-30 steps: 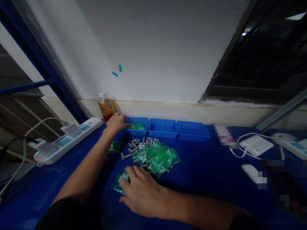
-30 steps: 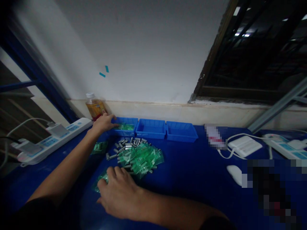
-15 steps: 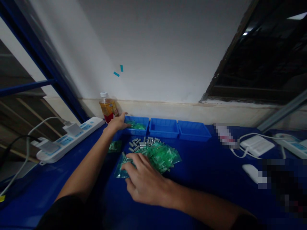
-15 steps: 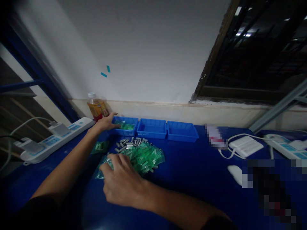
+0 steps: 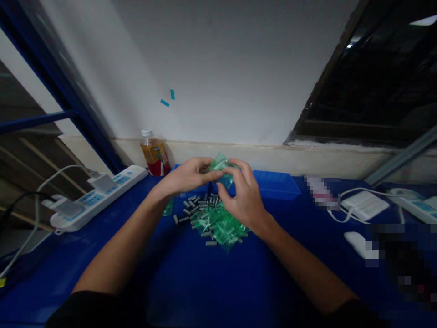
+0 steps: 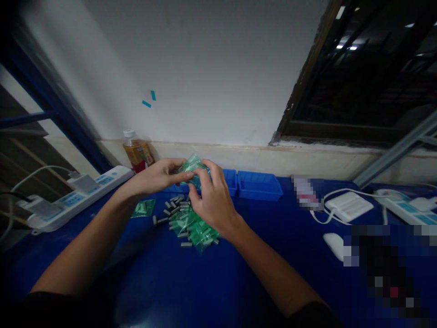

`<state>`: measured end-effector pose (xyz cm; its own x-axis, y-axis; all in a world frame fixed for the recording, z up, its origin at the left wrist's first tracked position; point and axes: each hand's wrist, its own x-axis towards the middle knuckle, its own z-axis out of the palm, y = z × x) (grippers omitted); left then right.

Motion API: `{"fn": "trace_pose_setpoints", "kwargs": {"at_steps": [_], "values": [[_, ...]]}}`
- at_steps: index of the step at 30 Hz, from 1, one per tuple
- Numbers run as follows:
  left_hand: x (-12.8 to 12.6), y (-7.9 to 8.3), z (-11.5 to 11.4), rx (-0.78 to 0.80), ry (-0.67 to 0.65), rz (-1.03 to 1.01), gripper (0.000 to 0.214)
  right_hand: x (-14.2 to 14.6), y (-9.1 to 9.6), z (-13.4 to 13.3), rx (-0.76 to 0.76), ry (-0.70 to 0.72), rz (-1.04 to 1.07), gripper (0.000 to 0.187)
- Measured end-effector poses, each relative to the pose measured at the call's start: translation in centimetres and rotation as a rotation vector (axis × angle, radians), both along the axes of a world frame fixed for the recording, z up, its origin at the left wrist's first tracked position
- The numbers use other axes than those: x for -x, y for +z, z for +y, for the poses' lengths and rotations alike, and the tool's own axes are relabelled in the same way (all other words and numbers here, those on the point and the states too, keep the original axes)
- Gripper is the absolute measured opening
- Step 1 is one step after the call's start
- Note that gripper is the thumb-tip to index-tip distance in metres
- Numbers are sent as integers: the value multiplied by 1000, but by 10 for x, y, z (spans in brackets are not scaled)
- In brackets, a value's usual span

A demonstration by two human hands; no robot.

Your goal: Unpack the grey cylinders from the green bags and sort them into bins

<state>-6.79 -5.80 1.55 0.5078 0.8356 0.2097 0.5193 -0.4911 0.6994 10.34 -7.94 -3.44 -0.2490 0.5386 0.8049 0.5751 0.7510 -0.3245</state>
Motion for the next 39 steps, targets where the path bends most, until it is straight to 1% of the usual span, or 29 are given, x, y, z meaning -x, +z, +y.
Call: {"fn": "trace_pose_setpoints", "kwargs": {"at_steps": [1, 2, 4, 5, 6, 7, 9, 10, 11, 12, 13, 15, 17, 18, 20, 21, 23, 24, 25, 26, 29, 30, 32, 35, 37, 38, 39], "values": [[-3, -1, -3, -92, 28, -38, 31, 0, 1, 0, -2, -14, 23, 23], [-5, -2, -5, -206, 85, -61, 27, 0, 2, 0, 9, -46, 62, 22], [-8, -5, -6, -471, 212, -54, 22, -1, 5, 2, 100, -117, 198, 23], [-9, -6, -7, -599, 245, -36, 20, -3, 8, 4, 198, -114, 287, 26], [-10, -8, -7, -703, 243, -11, 20, -4, 10, 6, 331, -73, 386, 31], [-11, -9, -6, -775, 210, 18, 22, -7, 13, 9, 485, 2, 485, 37], [-12, -10, -5, -830, 110, 58, 29, -11, 16, 15, 752, 182, 656, 40], [-12, -10, -4, -820, 68, 70, 32, -12, 17, 17, 827, 243, 716, 37], [-10, -10, -3, -787, 33, 82, 33, -13, 17, 19, 849, 270, 756, 33], [-9, -10, -2, -730, 4, 92, 32, -13, 16, 20, 820, 266, 772, 29], [-6, -10, -1, -648, -17, 96, 31, -13, 13, 21, 743, 238, 760, 25], [-2, -10, 2, -417, -21, 72, 30, -11, 6, 20, 502, 134, 648, 20], [0, -10, 4, -175, 49, -12, 34, -9, -5, 19, 237, 51, 449, 19], [0, -10, 5, -77, 104, -61, 40, -8, -10, 18, 135, 35, 344, 21], [-2, -11, 6, 50, 182, -124, 46, -5, -21, 18, 23, 49, 178, 26], [-1, -12, 8, 84, 190, -138, 43, -4, -25, 18, 1, 66, 126, 28], [3, -15, 15, 110, 188, -134, 33, -2, -29, 19, -5, 88, 62, 31], [9, -18, 20, 102, 208, -119, 30, -1, -29, 18, 4, 87, 44, 32], [16, -22, 27, 84, 262, -88, 29, 0, -28, 18, 18, 78, 31, 33], [25, -28, 35, 52, 352, -36, 29, 0, -26, 17, 37, 63, 24, 34], [50, -49, 59, 8, 642, 258, 37, -1, -23, 10, 113, 28, -1, 34], [55, -57, 65, 5, 682, 350, 41, -4, -24, 6, 135, 38, -32, 33], [58, -72, 75, 0, 697, 427, 46, -12, -32, -2, 168, 74, -138, 29], [49, -88, 78, -14, 646, 473, 44, -31, -50, -18, 234, 83, -297, 27], [39, -91, 73, -33, 629, 510, 40, -44, -61, -28, 296, 43, -332, 31], [33, -90, 68, -78, 637, 536, 39, -49, -64, -32, 323, 25, -333, 34], [28, -88, 62, -161, 650, 563, 41, -52, -66, -36, 342, 14, -334, 38]]}}
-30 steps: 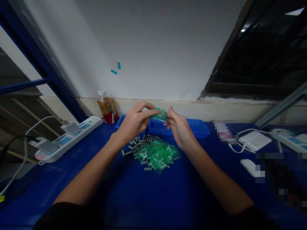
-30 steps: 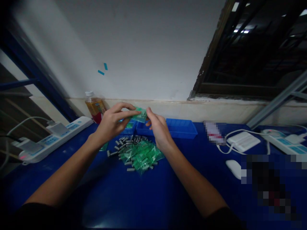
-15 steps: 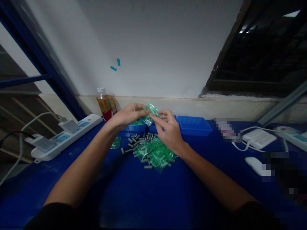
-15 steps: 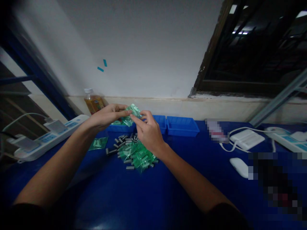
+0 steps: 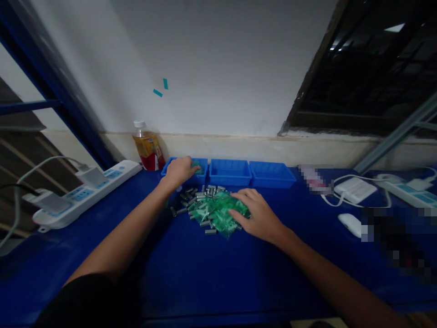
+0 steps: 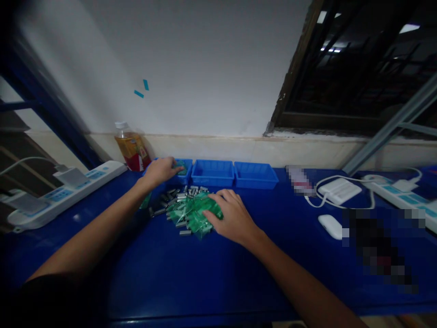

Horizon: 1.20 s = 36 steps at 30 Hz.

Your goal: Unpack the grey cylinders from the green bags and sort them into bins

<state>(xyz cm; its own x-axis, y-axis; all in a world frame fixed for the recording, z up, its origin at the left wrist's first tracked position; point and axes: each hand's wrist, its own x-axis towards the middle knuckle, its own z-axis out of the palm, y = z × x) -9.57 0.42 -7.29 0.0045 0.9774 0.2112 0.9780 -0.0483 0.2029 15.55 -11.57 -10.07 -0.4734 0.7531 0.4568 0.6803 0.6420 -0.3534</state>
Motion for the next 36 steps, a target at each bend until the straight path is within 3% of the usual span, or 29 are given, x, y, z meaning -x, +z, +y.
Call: {"fn": "trace_pose_setpoints", "kwargs": {"at_steps": [3, 5, 8, 10, 13, 17, 22, 24, 26, 28, 30, 33, 36], "values": [[-17, 9, -28, -316, -103, 145, 45, -2, 0, -8, 18, 27, -47, 48], [-27, 12, -53, -372, -276, 123, 41, 1, 1, -10, 23, 58, -100, 50], [-32, 7, -88, -123, -541, 26, 38, 2, 1, -12, 29, 68, -136, 47], [-28, 0, -104, 51, -611, 20, 43, 1, 0, -13, 22, 52, -143, 44], [-20, -7, -114, 117, -578, 69, 54, 0, -2, -14, 10, 35, -156, 42], [-15, -7, -114, 77, -504, 98, 33, 2, -2, -15, -27, 15, -121, 41], [-19, -8, -122, -256, -376, -135, 30, 10, 9, -26, -67, 6, 92, 36], [-25, -11, -130, -408, -438, -256, 26, 14, 15, -33, 32, 5, 242, 29], [-33, -15, -139, -496, -613, -309, 26, 18, 20, -38, 206, 19, 424, 27], [-41, -17, -147, -525, -811, -269, 28, 21, 21, -40, 391, 42, 624, 32], [-47, -19, -153, -543, -901, -196, 30, 23, 18, -38, 516, 48, 794, 29], [-52, -20, -156, -543, -819, -186, 31, 22, 11, -32, 510, -1, 889, 24], [-53, -19, -157, -486, -645, -274, 24, 19, 7, -28, 336, -75, 795, 22]]}}
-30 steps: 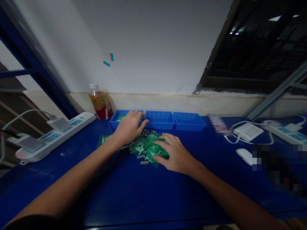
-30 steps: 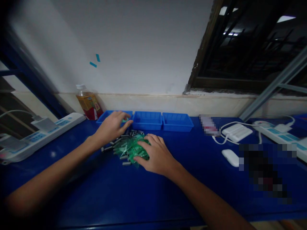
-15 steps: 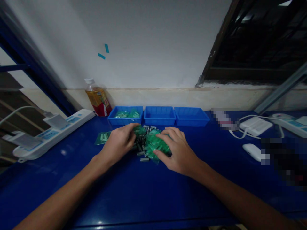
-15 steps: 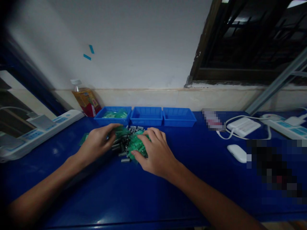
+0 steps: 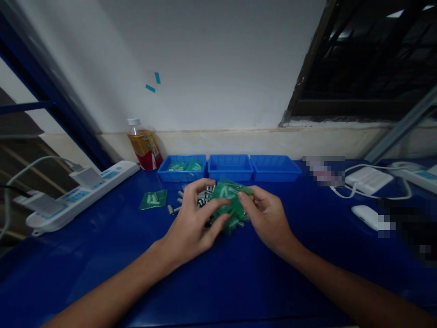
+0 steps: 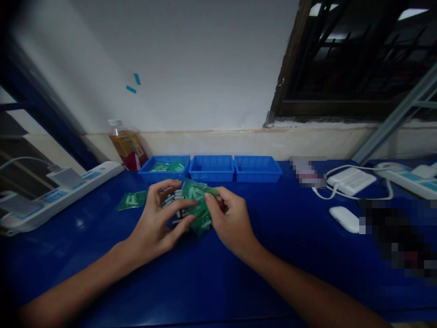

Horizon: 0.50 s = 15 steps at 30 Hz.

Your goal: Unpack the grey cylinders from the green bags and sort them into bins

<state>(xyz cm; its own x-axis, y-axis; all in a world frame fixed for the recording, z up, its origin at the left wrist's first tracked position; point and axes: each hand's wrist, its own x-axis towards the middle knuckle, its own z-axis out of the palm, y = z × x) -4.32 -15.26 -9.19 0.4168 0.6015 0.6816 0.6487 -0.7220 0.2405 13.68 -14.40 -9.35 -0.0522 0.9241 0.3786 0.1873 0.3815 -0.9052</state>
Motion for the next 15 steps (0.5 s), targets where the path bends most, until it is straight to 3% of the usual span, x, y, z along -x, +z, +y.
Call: {"fn": "trace_pose_setpoints", "kwargs": {"at_steps": [3, 6, 9, 12, 15], "values": [[0, 5, 1, 201, 85, -130, 26, -4, -1, 0, -275, -73, -230, 18], [0, 11, 3, 555, 11, -355, 49, -4, -2, -1, -542, -44, -397, 24], [-2, 11, 7, 776, -44, -521, 39, -1, -4, -4, -628, 18, -436, 31], [-1, 7, 8, 686, -46, -553, 22, 3, 0, -9, -526, 78, -360, 31], [5, 0, 8, 339, -6, -376, 10, 7, 7, -12, -317, 105, -191, 20]]}}
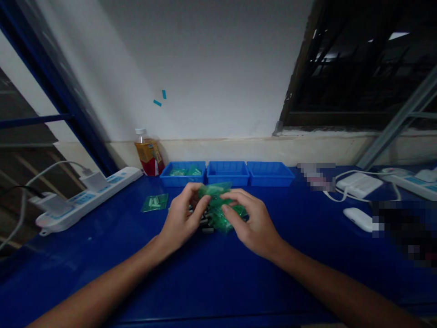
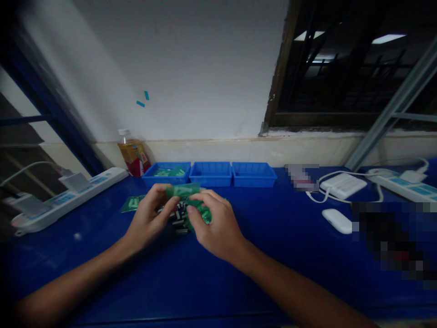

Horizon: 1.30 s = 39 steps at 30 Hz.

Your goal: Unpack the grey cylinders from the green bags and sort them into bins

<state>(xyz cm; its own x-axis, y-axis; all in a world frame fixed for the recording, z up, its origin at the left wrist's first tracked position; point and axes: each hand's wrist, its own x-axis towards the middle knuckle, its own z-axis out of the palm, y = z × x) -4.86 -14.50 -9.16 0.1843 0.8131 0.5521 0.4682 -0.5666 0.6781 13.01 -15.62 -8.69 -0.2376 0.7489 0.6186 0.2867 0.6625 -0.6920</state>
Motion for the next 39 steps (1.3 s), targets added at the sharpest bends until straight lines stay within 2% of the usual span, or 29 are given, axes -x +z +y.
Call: {"fn": "trace_pose_setpoints", "kwargs": {"at_steps": [2, 4, 7, 10, 14, 16, 18, 19, 21, 23, 25, 27, 30, 33, 36, 39], "values": [[6, -4, 0, -236, -5, 197, 12, 2, 3, 1, 138, -3, 125, 23], [12, -8, 1, -379, -35, 340, 23, 3, 3, 4, 250, -12, 205, 31], [15, -11, 4, -447, -15, 424, 31, 4, 2, 9, 399, 32, 228, 30], [12, -9, 4, -421, 32, 403, 30, 3, 0, 11, 380, 15, 191, 29], [6, 2, 0, -234, 24, 307, 23, -3, -2, 9, 129, -135, 41, 28], [4, 5, -1, -57, -32, 254, 25, -6, -4, 7, -13, -152, -88, 27], [4, 6, 1, 198, -113, 140, 44, -7, -7, 6, -110, -116, -245, 30], [3, 6, 2, 331, -145, 64, 51, -7, -9, 5, -135, -85, -309, 32], [3, 4, 5, 532, -167, -71, 53, -6, -11, 4, -149, -28, -371, 35], [2, 3, 7, 579, -168, -122, 43, -3, -11, 3, -111, 5, -342, 35], [2, 3, 7, 461, -145, -44, 32, -1, -10, 3, -24, 2, -265, 28], [4, 1, 5, 222, -97, 144, 23, 1, -8, 4, 107, -17, -163, 21], [9, -4, 3, -150, -81, 450, 10, 2, -5, 8, 313, -61, -10, 38], [10, -7, 1, -364, -109, 571, 18, 1, -3, 11, 356, -107, 43, 44], [7, -4, -2, -403, -98, 585, 25, -2, -3, 12, 266, -108, 41, 33], [2, 0, -3, -202, -152, 464, 26, -7, -2, 12, 48, -153, 4, 23]]}}
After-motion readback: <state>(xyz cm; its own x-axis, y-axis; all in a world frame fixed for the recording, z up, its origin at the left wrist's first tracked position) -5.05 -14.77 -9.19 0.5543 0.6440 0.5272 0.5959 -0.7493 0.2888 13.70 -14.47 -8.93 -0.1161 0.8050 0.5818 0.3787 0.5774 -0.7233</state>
